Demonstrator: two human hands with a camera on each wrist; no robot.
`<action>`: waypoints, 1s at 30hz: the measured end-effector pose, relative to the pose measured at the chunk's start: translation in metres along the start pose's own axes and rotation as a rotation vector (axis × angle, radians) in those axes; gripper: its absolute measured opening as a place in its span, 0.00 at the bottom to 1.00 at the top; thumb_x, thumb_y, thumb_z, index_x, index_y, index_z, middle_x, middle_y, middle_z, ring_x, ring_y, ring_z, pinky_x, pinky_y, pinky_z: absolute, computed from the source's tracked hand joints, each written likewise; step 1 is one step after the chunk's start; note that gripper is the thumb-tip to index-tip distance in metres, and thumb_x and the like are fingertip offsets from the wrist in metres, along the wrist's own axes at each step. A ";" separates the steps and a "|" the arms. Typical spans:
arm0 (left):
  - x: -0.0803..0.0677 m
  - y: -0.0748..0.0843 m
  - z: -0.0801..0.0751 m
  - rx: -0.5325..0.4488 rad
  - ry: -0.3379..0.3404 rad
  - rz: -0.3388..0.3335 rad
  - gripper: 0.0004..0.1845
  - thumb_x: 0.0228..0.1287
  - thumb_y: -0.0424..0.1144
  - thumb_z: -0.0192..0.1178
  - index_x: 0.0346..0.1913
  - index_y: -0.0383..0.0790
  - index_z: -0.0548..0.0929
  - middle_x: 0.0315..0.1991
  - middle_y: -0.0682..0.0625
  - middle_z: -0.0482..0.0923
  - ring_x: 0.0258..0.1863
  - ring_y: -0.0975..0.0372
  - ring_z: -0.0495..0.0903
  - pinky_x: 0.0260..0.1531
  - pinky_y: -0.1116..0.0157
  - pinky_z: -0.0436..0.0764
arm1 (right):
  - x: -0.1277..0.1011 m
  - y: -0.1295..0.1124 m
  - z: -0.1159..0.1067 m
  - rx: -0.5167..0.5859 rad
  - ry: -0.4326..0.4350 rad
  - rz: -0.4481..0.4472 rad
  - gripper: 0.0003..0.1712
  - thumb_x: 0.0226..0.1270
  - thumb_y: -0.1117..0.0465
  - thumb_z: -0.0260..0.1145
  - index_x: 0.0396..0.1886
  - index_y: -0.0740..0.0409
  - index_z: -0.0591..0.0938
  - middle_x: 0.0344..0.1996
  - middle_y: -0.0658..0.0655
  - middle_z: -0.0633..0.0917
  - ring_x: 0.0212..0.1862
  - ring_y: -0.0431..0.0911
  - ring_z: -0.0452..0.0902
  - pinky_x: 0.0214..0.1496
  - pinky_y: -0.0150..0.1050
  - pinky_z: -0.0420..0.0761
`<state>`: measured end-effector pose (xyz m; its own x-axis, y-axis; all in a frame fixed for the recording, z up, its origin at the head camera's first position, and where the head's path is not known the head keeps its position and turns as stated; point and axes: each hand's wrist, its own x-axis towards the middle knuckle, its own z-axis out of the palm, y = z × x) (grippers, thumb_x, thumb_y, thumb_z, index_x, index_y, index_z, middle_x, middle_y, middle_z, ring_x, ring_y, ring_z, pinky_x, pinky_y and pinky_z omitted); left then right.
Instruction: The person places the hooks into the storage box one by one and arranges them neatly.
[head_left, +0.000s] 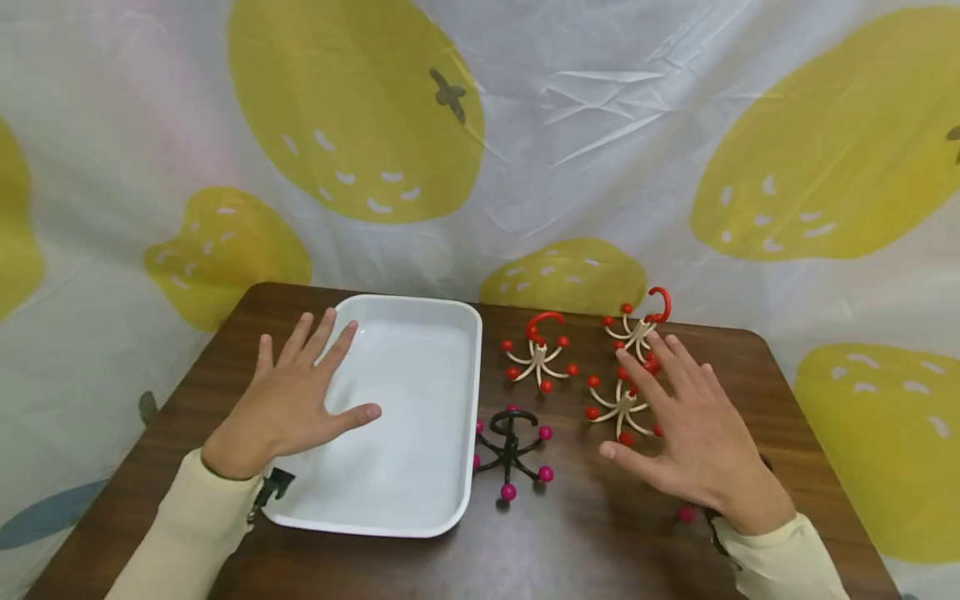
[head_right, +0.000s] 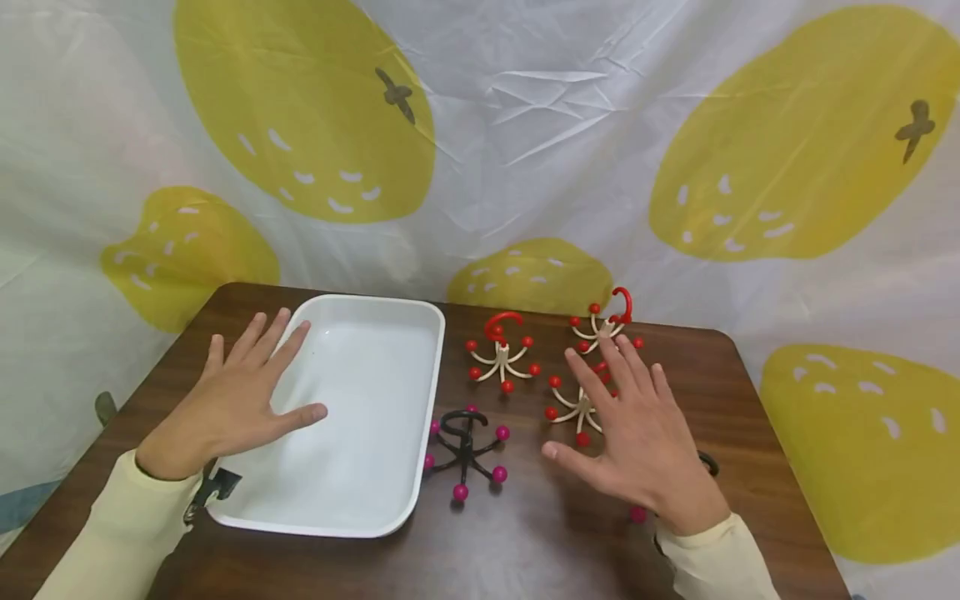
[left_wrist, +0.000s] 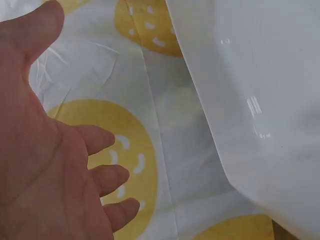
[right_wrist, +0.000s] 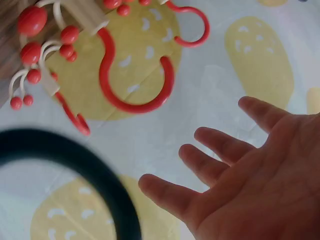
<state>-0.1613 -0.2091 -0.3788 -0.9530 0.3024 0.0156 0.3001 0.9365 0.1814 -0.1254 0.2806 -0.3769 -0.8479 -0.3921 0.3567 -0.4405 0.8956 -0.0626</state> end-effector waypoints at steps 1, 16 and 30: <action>-0.001 -0.002 0.000 0.002 0.003 -0.003 0.62 0.63 0.84 0.49 0.88 0.51 0.42 0.88 0.43 0.31 0.87 0.39 0.34 0.73 0.22 0.34 | 0.001 -0.001 0.001 0.008 0.011 -0.012 0.63 0.53 0.25 0.75 0.86 0.36 0.60 0.87 0.53 0.52 0.86 0.60 0.48 0.71 0.79 0.64; -0.015 -0.037 0.003 -0.093 0.042 -0.013 0.59 0.65 0.77 0.58 0.87 0.45 0.50 0.87 0.36 0.43 0.82 0.34 0.51 0.69 0.27 0.65 | 0.011 -0.022 0.019 0.153 0.030 -0.048 0.48 0.65 0.38 0.75 0.82 0.43 0.68 0.79 0.58 0.68 0.66 0.55 0.79 0.40 0.51 0.86; -0.020 -0.067 0.015 -0.235 -0.044 -0.081 0.55 0.67 0.68 0.66 0.84 0.38 0.57 0.81 0.29 0.56 0.77 0.30 0.61 0.68 0.26 0.67 | 0.027 -0.047 0.034 0.301 0.067 -0.178 0.38 0.67 0.48 0.77 0.73 0.54 0.77 0.67 0.54 0.80 0.66 0.50 0.78 0.63 0.54 0.83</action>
<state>-0.1619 -0.2755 -0.4062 -0.9693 0.2408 -0.0504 0.2008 0.8926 0.4037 -0.1377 0.2211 -0.3958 -0.7332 -0.5132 0.4461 -0.6553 0.7084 -0.2621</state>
